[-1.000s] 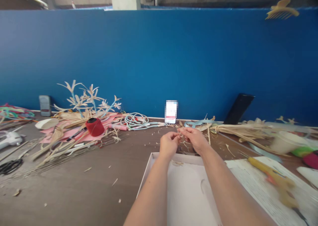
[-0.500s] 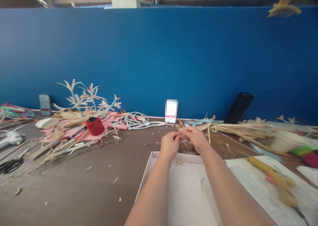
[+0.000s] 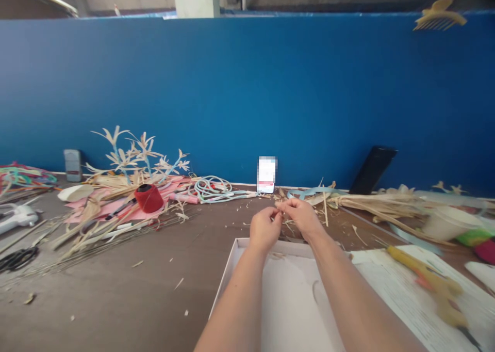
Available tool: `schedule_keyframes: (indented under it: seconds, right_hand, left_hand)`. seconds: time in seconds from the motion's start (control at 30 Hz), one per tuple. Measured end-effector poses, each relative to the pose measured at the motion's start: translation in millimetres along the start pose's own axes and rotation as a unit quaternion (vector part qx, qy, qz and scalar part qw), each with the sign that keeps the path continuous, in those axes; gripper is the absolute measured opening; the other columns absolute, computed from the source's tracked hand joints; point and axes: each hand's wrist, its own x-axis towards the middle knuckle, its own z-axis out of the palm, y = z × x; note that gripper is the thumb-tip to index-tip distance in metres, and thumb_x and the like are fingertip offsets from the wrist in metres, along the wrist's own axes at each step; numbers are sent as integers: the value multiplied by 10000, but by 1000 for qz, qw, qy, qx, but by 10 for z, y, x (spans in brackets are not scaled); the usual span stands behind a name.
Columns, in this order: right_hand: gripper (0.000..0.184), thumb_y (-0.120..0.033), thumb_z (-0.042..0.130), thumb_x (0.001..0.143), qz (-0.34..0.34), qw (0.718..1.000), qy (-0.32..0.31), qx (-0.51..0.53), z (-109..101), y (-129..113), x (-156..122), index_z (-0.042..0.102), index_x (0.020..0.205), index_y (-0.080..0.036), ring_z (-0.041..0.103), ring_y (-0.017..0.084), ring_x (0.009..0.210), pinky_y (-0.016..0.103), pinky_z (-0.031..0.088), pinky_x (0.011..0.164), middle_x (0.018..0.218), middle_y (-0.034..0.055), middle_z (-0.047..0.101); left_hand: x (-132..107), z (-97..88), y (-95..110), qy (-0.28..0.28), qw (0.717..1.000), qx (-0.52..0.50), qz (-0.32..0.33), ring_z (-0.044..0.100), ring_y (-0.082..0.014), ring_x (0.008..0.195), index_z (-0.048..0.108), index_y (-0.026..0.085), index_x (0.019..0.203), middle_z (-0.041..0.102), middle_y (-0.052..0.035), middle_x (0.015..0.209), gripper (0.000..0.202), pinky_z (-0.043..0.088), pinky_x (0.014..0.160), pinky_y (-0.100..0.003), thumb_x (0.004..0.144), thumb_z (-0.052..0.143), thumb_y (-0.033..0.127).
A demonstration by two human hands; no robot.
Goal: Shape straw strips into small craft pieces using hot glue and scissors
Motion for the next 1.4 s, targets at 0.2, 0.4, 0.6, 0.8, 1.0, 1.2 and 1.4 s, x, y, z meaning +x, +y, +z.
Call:
schedule_keyframes:
  seconds: [0.2,0.4,0.6,0.8,1.0,1.2,1.4]
  right_hand:
    - [402,-586,647,647,11,1000,10,17,21,41,9,634,642,-185,442,117,515,255,340,505,568,-4,564]
    - [468,-592,580,717,70,980,-17,188,27,38,23,672,1018,-245,439,93,519,254,394,477,859,32,600]
    - [347,-448,729,624,78,976,-49,199,43,17,-5,699,809,-157,416,95,502,244,371,484,582,-3,544]
    - [380,-491,702,628,65,983,-19,169,35,38,8,691,793,-149,409,103,485,251,349,485,516,-14,533]
    - [407,-516,661,664,37,994,-23,102,28,35,0,697,798,-134,395,106,496,245,306,491,481,-24,487]
    - [408,-530,657,658,28,995,-21,93,19,17,-13,703,794,-148,391,105,501,249,296,511,484,-34,471]
    - [387,-515,682,637,24,993,-16,110,5,52,-6,701,786,-158,391,102,504,245,290,504,499,-35,485]
  left_hand:
    - [53,6,-31,-18,998,-61,-26,540,-132,607,677,184,772,656,-22,673,237,399,600,-228,796,484,320]
    - [80,26,-59,-16,989,-146,-35,529,-121,574,678,152,792,657,-32,667,261,415,583,-230,798,495,338]
    - [81,27,-72,-36,989,-143,-23,510,-119,563,688,151,771,619,-21,608,270,398,567,-226,786,515,358]
    - [82,20,-59,-61,983,-158,-70,384,-81,452,690,145,802,544,14,530,252,291,456,-209,744,563,355]
    - [83,3,-41,-42,985,-134,-105,363,-70,433,663,143,680,493,30,481,179,251,440,-208,702,596,308]
    - [93,17,-78,-23,981,-155,-117,357,-69,427,657,151,680,494,35,479,173,240,431,-208,670,625,320]
    - [111,6,-84,9,982,-145,-117,438,-89,509,681,151,701,586,5,591,160,323,501,-219,641,654,297]
